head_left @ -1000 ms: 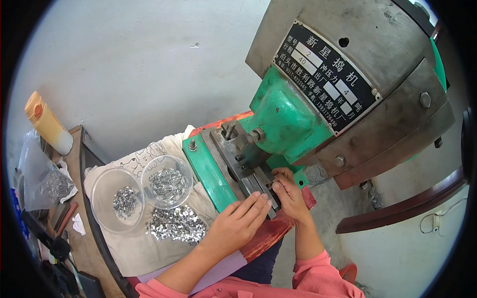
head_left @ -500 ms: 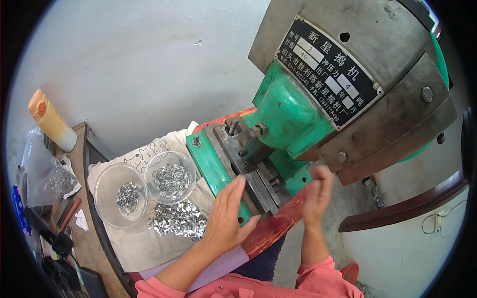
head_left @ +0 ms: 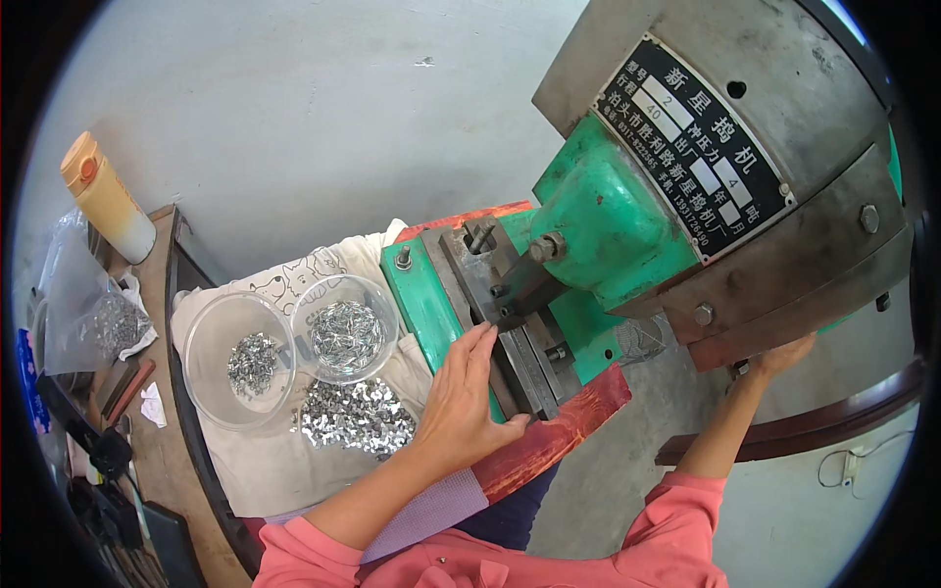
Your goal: The person picks up small silver metal pieces from a pile and places them into a long rectangular metal tray. They then move the tray to a green machine, operate a lever to process the contents, and return the tray to the table to continue filling it with more metal pieces.
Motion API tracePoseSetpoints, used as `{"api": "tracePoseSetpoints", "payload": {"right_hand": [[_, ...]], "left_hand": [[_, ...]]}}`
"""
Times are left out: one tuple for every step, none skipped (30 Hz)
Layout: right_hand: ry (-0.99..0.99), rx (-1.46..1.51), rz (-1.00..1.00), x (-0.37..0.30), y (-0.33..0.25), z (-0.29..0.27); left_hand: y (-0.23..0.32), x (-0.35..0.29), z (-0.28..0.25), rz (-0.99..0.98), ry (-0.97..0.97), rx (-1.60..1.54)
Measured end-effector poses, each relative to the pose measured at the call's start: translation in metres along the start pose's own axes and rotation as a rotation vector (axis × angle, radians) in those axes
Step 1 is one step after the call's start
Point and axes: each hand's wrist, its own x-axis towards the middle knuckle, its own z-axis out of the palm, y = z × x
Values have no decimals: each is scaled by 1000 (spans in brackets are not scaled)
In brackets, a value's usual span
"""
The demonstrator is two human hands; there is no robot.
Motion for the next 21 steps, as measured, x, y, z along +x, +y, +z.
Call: {"api": "tracePoseSetpoints", "payload": {"right_hand": [[26,73,35,1,1,2],[15,119,69,8,4,-2],[4,159,104,20,7,-11],[-6,204,144,26,3,-13],[-13,201,194,36,-3,-15],[-21,198,245,52,-18,-14],[-30,200,301,64,-28,-11],[-66,156,306,88,-42,-20],[-101,131,325,109,-43,-27],[-137,107,346,126,-47,-30],[-179,88,290,140,-54,-29],[-221,68,235,154,-62,-28],[-262,46,178,168,-70,-25],[-284,20,272,192,-66,-31],[-302,-13,360,228,-56,-45],[-344,-25,391,242,-60,-43],[-386,-43,419,257,-67,-41],[-452,-43,386,254,-89,-23],[-517,-42,353,246,-115,-2],[-583,-36,322,235,-139,20],[-649,-33,288,226,-158,37]], "left_hand": [[0,1,0,-2,9,12],[1,1,1,-3,17,22],[1,1,2,-4,22,28],[2,2,2,-9,30,34],[2,2,2,-13,38,38],[2,3,2,-18,46,42],[2,3,0,-35,51,51],[5,5,0,-34,49,28],[6,7,0,-40,53,26],[5,10,-1,-22,67,55],[4,12,-2,-5,82,84],[3,16,-1,11,94,112],[1,20,-1,14,110,127],[-3,25,0,17,126,141],[-5,31,1,24,142,147],[-7,36,1,19,157,159],[-8,41,1,15,172,167],[-11,46,0,6,187,183],[-12,51,-1,-4,188,191],[-15,55,-4,-17,191,204],[-17,57,-5,-29,193,214]]}}
